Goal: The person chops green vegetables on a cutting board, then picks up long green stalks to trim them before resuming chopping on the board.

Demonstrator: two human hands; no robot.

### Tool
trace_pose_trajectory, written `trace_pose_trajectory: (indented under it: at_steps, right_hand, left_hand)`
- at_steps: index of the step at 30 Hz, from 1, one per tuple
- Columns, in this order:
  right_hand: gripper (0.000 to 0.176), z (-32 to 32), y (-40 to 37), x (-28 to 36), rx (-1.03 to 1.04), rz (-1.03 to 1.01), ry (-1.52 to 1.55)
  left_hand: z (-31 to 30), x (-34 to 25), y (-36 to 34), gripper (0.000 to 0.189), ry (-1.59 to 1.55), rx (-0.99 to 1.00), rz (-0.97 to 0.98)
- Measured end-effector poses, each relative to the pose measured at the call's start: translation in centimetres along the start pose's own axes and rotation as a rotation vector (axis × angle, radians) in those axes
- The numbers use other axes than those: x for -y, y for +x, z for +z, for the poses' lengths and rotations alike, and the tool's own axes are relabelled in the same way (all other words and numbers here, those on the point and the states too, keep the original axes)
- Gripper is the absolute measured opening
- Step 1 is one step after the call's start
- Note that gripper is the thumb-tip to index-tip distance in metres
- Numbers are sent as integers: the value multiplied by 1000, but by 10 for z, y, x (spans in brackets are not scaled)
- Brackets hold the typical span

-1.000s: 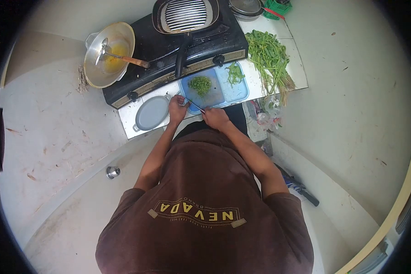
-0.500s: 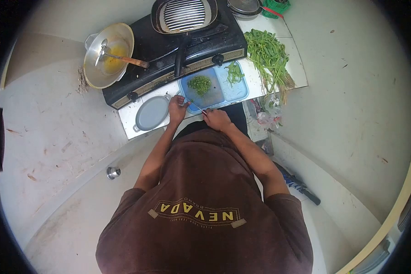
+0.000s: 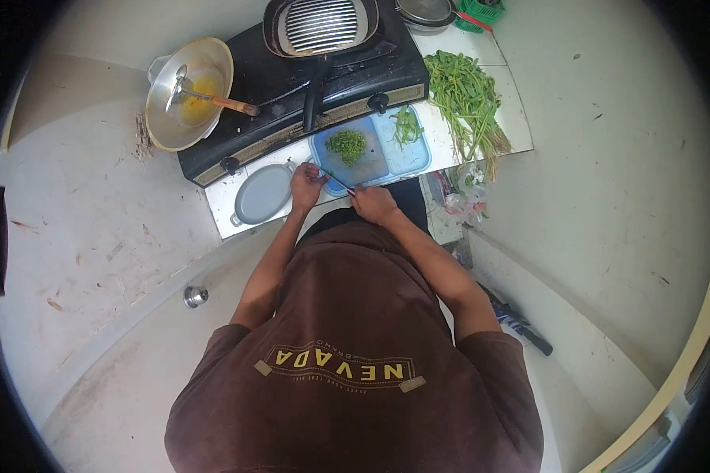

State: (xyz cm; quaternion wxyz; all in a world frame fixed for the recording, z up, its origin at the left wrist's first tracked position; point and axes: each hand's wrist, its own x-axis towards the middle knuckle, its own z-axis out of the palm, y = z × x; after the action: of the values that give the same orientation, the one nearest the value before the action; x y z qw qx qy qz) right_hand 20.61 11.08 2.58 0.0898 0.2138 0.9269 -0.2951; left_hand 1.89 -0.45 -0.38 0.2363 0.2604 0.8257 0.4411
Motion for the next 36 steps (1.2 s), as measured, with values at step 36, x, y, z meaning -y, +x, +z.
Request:
trace_pose_trajectory:
  at_steps: [36]
  right_hand:
    - [43, 0, -3, -6, 46, 33, 14]
  left_hand:
    - [-7, -1, -10, 33, 73, 29, 99]
